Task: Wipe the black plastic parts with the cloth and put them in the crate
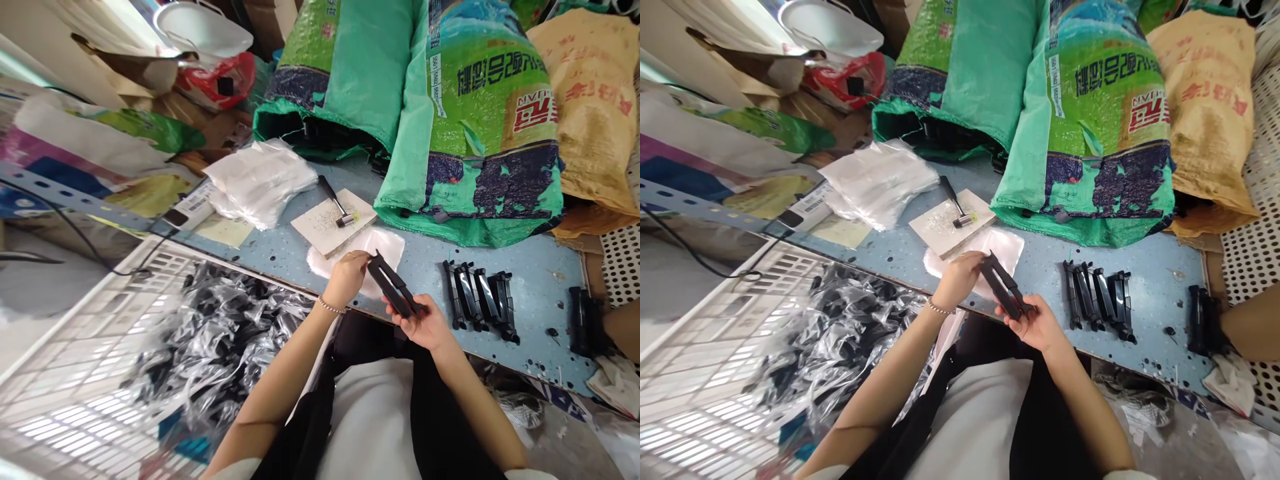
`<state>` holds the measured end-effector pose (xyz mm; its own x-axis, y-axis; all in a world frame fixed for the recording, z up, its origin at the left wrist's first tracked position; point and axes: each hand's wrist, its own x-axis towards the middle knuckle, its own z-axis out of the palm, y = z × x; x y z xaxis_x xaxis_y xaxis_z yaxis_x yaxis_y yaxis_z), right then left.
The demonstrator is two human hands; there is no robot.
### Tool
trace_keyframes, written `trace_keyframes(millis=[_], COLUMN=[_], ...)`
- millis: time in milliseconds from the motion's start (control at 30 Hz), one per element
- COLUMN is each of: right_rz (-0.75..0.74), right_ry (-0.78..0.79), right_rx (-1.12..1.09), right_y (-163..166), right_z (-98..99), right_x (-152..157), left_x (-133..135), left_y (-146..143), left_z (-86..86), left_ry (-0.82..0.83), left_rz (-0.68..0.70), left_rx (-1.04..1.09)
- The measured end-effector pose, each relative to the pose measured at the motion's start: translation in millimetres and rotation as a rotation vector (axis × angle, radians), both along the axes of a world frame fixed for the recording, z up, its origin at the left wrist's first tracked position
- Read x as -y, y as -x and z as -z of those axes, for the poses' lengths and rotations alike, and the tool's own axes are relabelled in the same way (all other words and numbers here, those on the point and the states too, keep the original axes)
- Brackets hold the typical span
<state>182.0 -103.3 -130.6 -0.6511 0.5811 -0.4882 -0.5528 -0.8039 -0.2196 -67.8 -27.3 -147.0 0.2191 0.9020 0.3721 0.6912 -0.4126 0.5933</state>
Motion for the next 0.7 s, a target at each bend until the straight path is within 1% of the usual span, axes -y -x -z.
trace_keyframes(millis=[67,133,167,267,367,400,467,533,567,633,700], right_rz=[0.021,0.025,0.006,-0.051,-0.025,-0.011,0.018,0.034,0.031,0.000,-0.037], right_ry=[0.045,0.044,0.029,-0.016,-0.006,0.001,-0.002,-0.020,-0.032,-0.055,-0.062], right_rx=[-0.016,-0.014,-0.011,-0.016,-0.048,-0.052,-0.047,-0.026,-0.012,0.014,0.025], right_y=[3.0,3.9,4.1,6.8,10.1,10.5,9.9,8.8,8.5,9.5,12.6], right_z=[1.5,3.4,4.0,3.3,0.7,-0.1,-1.3,-1.7,-1.4,-0.2,1.6], right_x=[-2.8,-3.9,-4.4,-8.8,-17.1,-19.3,-20.7,-18.1,-15.8,-11.4,-9.1], left_x=[-0.8,1.2,3.9,19.9,42.6,48.9,55.9,54.5,51.7,46.2,46.6], left_y=[4.3,7.3,7.2,0.1,-9.2,-10.5,-9.5,-6.0,-4.7,-5.5,-12.6], left_z=[-2.0,-9.2,-14.5,-32.7,-43.5,-43.5,-38.5,-29.7,-25.5,-20.4,-21.0], left_ry=[-0.034,-0.087,-0.113,-0.166,-0.160,-0.142,-0.109,-0.089,-0.088,-0.099,-0.120], left_rz=[-0.027,-0.035,-0.018,0.057,0.100,0.085,-0.002,-0.097,-0.118,-0.105,-0.043], left_rx=[0.011,0.016,0.021,0.082,0.109,0.072,-0.064,-0.200,-0.240,-0.243,-0.172])
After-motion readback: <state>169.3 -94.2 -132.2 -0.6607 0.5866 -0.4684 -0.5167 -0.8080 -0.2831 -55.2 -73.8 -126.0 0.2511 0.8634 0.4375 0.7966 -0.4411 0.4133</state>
